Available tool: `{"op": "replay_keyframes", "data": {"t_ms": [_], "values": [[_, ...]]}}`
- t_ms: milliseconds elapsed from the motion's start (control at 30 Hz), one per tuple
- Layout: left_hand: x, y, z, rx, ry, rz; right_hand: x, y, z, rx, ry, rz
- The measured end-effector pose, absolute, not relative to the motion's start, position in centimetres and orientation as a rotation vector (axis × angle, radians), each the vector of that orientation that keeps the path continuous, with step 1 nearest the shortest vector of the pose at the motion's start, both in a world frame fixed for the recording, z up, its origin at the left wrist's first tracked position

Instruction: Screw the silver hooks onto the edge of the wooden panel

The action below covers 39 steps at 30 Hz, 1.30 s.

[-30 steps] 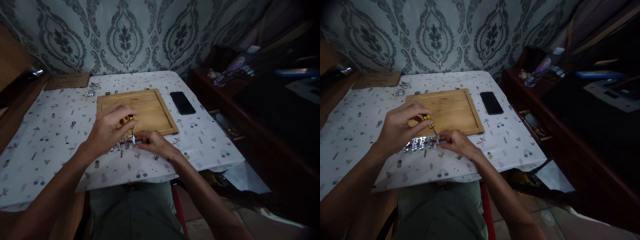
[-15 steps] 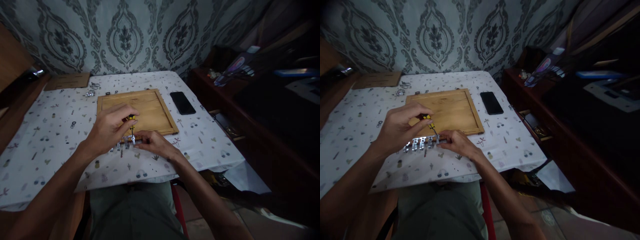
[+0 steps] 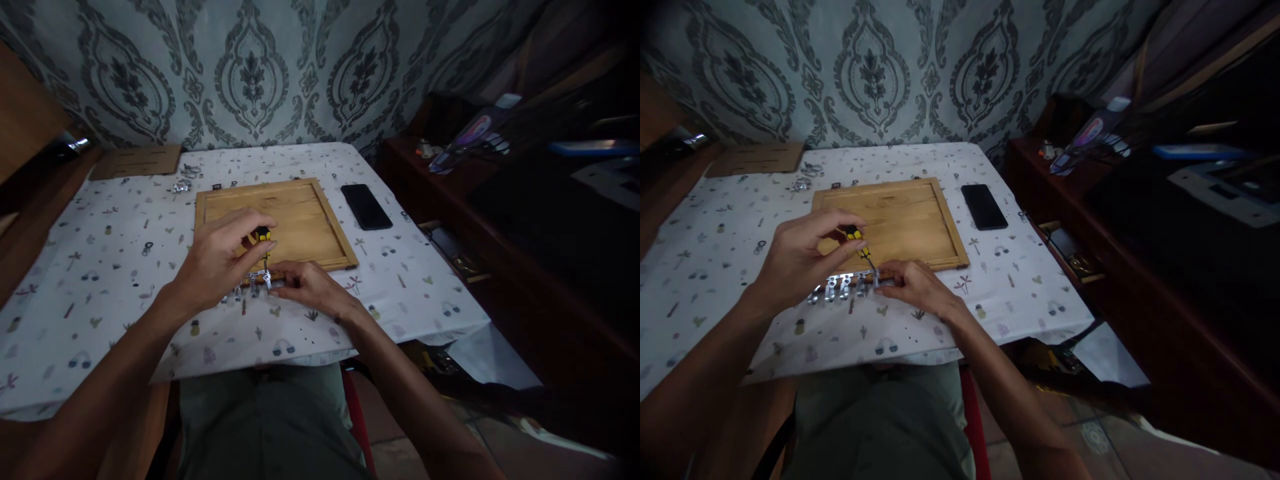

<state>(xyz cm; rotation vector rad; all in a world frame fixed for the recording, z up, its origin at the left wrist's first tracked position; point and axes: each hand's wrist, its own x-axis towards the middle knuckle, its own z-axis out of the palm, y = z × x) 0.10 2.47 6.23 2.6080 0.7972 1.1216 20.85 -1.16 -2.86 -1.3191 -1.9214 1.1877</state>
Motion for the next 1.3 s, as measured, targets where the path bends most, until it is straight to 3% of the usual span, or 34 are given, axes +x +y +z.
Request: {"op": "replay_keyframes", "data": {"t_ms": [1300], "values": [[0.20,2.36,6.17,2.606,0.804,1.105,20.68,-1.13,-2.86,-1.422,-2.000,1.088]]}}
